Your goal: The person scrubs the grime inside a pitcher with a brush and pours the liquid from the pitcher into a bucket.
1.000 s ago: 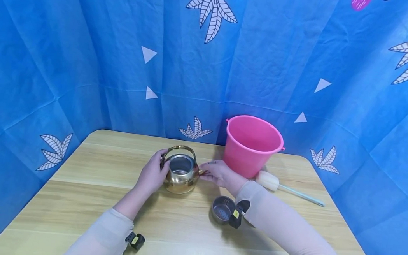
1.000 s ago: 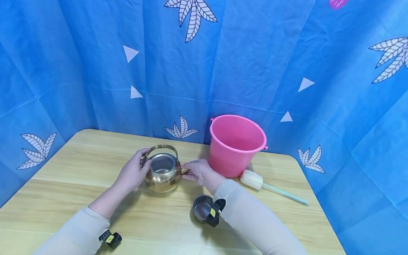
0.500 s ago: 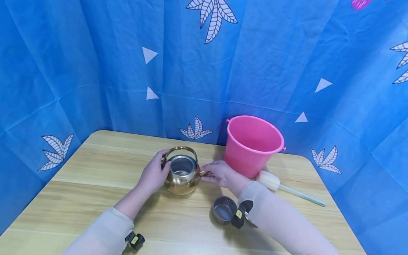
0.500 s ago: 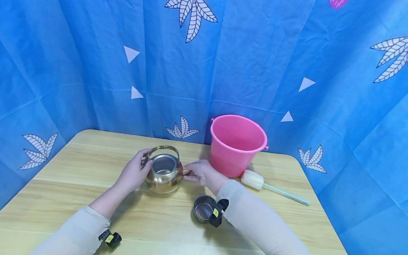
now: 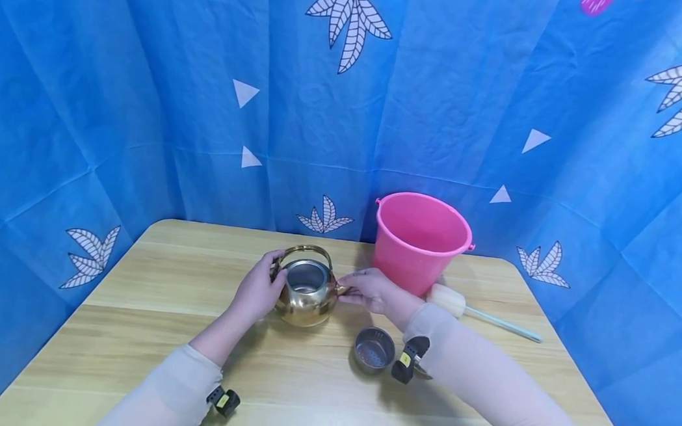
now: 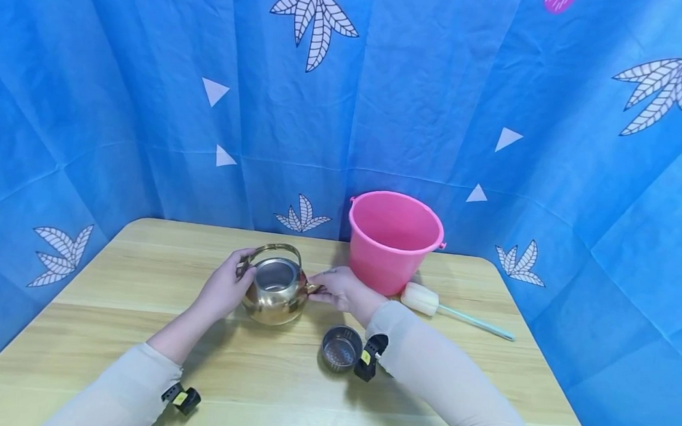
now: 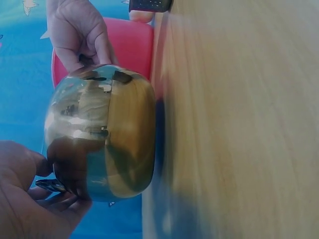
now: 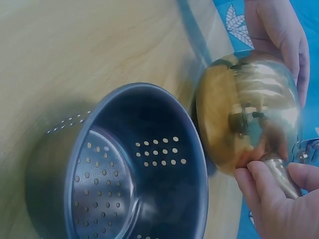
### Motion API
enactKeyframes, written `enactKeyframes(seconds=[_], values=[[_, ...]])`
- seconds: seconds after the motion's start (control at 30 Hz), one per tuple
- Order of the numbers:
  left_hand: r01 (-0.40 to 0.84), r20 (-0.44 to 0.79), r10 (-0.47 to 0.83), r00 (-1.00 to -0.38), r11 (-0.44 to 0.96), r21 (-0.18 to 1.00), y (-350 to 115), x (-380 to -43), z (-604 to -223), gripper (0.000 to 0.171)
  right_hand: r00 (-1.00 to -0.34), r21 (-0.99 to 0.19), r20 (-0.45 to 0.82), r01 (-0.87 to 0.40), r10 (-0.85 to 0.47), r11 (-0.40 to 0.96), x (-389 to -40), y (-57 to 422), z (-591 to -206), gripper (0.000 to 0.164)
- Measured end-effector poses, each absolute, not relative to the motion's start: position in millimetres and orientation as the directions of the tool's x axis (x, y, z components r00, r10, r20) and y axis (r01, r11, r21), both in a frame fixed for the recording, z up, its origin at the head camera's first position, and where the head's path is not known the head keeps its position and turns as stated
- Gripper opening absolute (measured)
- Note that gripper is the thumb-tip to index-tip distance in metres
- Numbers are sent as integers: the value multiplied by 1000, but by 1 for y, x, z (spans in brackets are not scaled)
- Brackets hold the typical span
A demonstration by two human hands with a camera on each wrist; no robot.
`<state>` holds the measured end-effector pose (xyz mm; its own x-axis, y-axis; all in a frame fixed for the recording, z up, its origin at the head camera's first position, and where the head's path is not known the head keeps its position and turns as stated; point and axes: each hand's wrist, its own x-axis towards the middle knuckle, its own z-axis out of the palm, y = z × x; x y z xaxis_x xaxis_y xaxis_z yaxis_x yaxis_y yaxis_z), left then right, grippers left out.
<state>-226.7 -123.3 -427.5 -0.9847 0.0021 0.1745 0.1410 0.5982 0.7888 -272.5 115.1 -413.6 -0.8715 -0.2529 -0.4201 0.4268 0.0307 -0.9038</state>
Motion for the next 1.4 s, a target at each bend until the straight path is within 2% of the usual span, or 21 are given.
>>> enactKeyframes(seconds=[0.8, 1.27, 1.4], values=[[166, 181, 32, -983, 578, 799, -117, -226, -412, 50, -883, -923, -379, 381, -278, 48, -262, 129, -391, 26], [172, 165, 63, -984, 560, 810, -106, -227, -388, 50, -892, -933, -357, 354, -278, 64, -254, 145, -367, 31], [184, 170, 77, -982, 563, 806, -103, -229, -380, 49, -894, -936, -350, 343, -279, 75, -252, 149, -358, 28]])
